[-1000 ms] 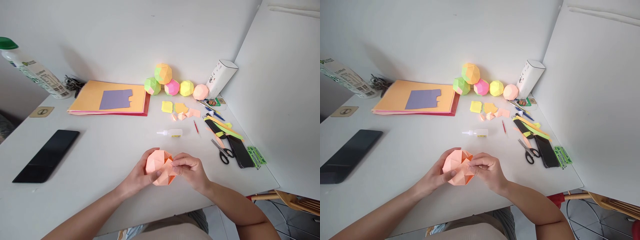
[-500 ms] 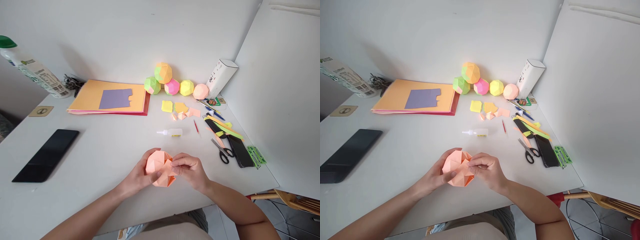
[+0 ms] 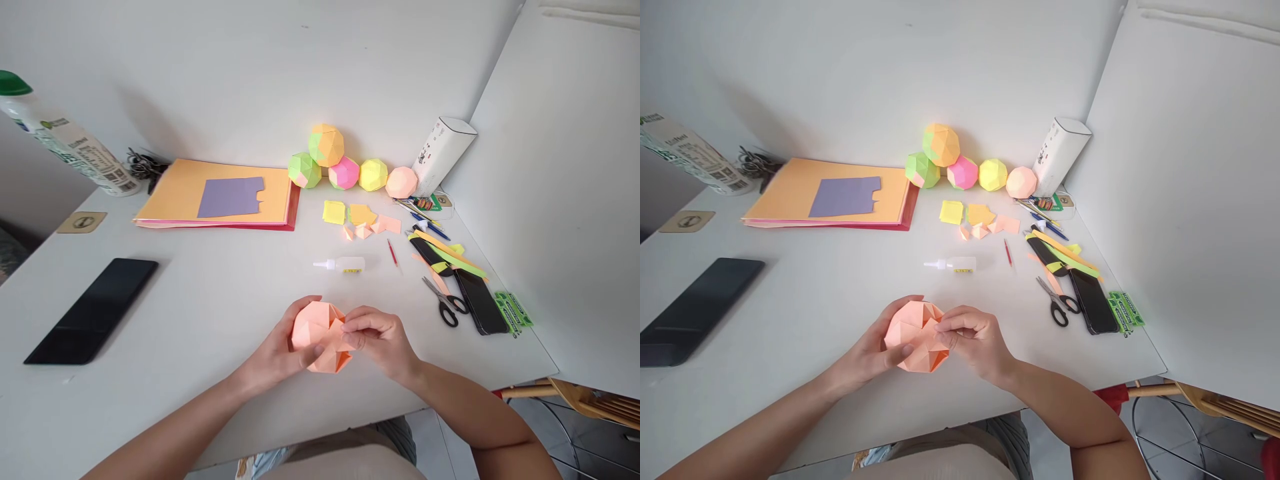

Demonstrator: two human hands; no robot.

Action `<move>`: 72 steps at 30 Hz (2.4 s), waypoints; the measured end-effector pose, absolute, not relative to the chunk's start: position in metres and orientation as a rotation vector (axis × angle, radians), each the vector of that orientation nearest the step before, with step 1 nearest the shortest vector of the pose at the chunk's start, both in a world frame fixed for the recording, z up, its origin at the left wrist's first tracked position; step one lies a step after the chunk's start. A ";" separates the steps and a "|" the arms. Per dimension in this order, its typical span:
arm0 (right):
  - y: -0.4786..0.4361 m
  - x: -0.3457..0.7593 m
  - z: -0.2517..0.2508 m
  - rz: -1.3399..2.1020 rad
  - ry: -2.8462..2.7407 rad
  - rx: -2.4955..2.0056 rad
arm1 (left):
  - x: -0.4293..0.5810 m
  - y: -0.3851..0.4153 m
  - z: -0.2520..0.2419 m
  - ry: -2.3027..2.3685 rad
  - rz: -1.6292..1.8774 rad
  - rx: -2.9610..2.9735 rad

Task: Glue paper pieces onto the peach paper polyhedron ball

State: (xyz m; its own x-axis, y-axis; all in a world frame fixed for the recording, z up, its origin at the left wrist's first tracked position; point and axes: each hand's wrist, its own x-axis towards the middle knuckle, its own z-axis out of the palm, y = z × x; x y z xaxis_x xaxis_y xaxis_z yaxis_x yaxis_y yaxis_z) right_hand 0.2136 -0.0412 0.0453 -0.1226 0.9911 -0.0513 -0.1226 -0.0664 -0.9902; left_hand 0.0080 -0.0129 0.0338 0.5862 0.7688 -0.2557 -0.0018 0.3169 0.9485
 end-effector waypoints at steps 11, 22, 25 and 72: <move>-0.041 0.214 0.045 1.418 -1.172 -1.088 | 0.006 -0.013 0.033 0.788 0.581 1.133; -0.043 0.213 0.046 1.541 -1.163 -1.148 | 0.005 -0.017 0.031 0.710 0.590 1.170; -0.043 0.212 0.046 1.568 -1.175 -1.138 | 0.005 -0.017 0.032 0.718 0.588 1.217; -0.041 0.212 0.041 1.798 -1.041 -1.068 | 0.004 -0.027 0.008 0.916 0.751 1.838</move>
State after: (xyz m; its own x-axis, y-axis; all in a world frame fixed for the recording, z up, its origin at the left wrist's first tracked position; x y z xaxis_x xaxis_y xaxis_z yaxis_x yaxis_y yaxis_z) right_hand 0.2124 -0.0405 0.0409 -0.3390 0.9000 -0.2740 -0.2101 -0.3564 -0.9104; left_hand 0.0035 -0.0270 0.0081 0.5369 0.8360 0.1132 0.2753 -0.3005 0.9132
